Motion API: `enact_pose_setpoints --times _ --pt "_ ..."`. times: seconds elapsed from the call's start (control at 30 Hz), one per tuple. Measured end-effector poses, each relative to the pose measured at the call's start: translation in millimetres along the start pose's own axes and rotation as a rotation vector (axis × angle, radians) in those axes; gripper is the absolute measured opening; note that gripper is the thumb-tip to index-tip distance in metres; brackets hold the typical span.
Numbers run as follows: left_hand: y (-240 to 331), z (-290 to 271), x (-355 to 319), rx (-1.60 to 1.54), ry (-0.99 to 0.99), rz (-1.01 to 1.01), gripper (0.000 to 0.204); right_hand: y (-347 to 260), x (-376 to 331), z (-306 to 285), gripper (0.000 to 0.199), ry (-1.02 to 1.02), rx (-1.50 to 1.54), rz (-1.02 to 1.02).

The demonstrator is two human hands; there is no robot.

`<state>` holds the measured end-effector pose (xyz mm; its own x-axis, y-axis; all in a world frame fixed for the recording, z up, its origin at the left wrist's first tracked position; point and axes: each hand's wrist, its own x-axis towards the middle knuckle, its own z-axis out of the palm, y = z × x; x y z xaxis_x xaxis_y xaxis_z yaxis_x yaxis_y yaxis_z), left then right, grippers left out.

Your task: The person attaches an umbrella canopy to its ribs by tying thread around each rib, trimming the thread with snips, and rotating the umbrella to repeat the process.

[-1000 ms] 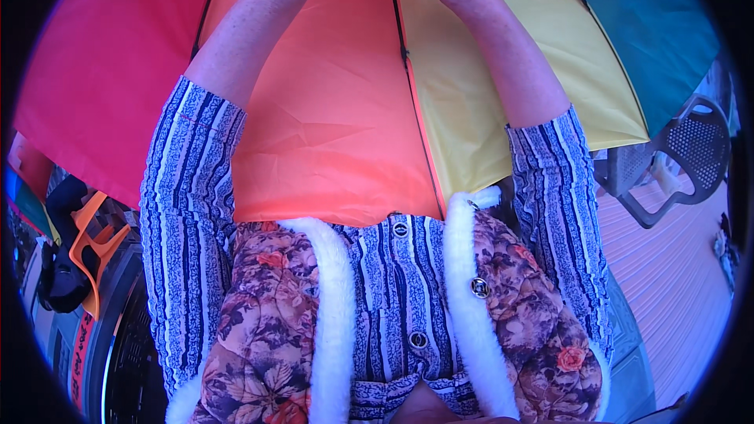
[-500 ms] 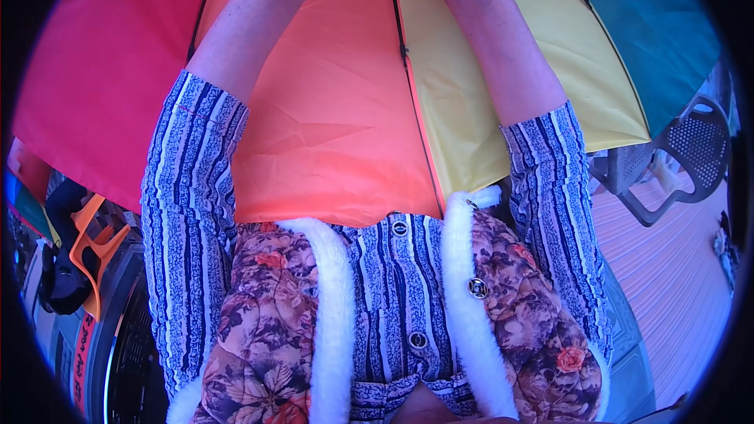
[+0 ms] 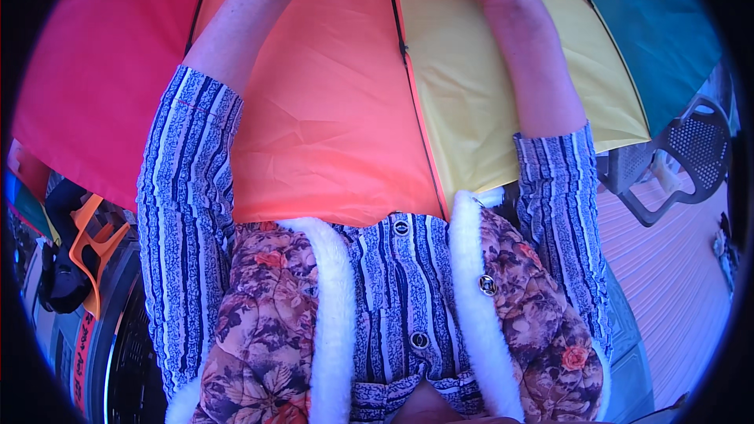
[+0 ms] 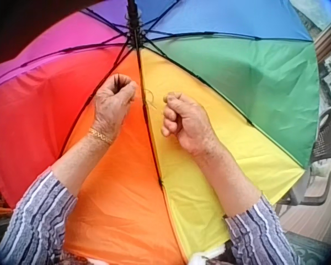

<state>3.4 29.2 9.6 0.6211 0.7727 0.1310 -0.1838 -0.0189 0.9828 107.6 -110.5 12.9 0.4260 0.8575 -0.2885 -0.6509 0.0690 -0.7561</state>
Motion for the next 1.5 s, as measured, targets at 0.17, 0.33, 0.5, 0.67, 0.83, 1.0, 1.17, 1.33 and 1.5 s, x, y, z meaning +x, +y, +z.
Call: enact_pose_setpoints --times 0.17,0.33,0.5,0.67,0.83,1.0,1.17,1.33,1.5 --pt "-0.3 0.3 -2.5 0.244 -0.185 0.107 0.009 -44.6 -1.6 -62.0 0.009 0.049 0.162 -0.120" --pt "6.2 -1.8 -5.6 0.483 -0.202 0.114 0.010 -66.8 -20.2 -68.5 0.012 0.130 0.154 -0.181" --pt "9.4 -0.4 -6.6 0.524 -0.203 0.115 0.012 -62.4 -34.8 -58.5 0.013 0.148 0.117 -0.180" --pt "7.9 1.0 -6.5 0.577 -0.207 0.177 0.012 -69.7 -42.2 -41.2 0.014 0.144 0.084 -0.232" --pt "11.8 -0.8 -9.4 0.699 -0.209 0.221 0.011 -80.5 -51.9 -18.2 0.016 0.099 -0.076 -0.292" --pt "12.2 -2.5 -9.7 0.739 -0.219 0.244 0.010 -78.3 -60.5 -21.1 0.017 0.177 -0.174 -0.293" --pt "15.4 -0.8 -5.7 0.787 -0.233 0.265 0.009 -69.9 -63.4 -30.0 0.017 0.153 -0.148 -0.287" --pt "11.9 6.8 -5.8 0.658 -0.163 0.138 0.010 -67.2 -69.3 -24.4 0.017 -0.270 0.689 -0.070" --pt "18.6 8.9 -9.6 0.751 -0.075 0.121 0.010 -46.4 -61.2 -9.7 0.017 -0.390 0.607 -0.190"
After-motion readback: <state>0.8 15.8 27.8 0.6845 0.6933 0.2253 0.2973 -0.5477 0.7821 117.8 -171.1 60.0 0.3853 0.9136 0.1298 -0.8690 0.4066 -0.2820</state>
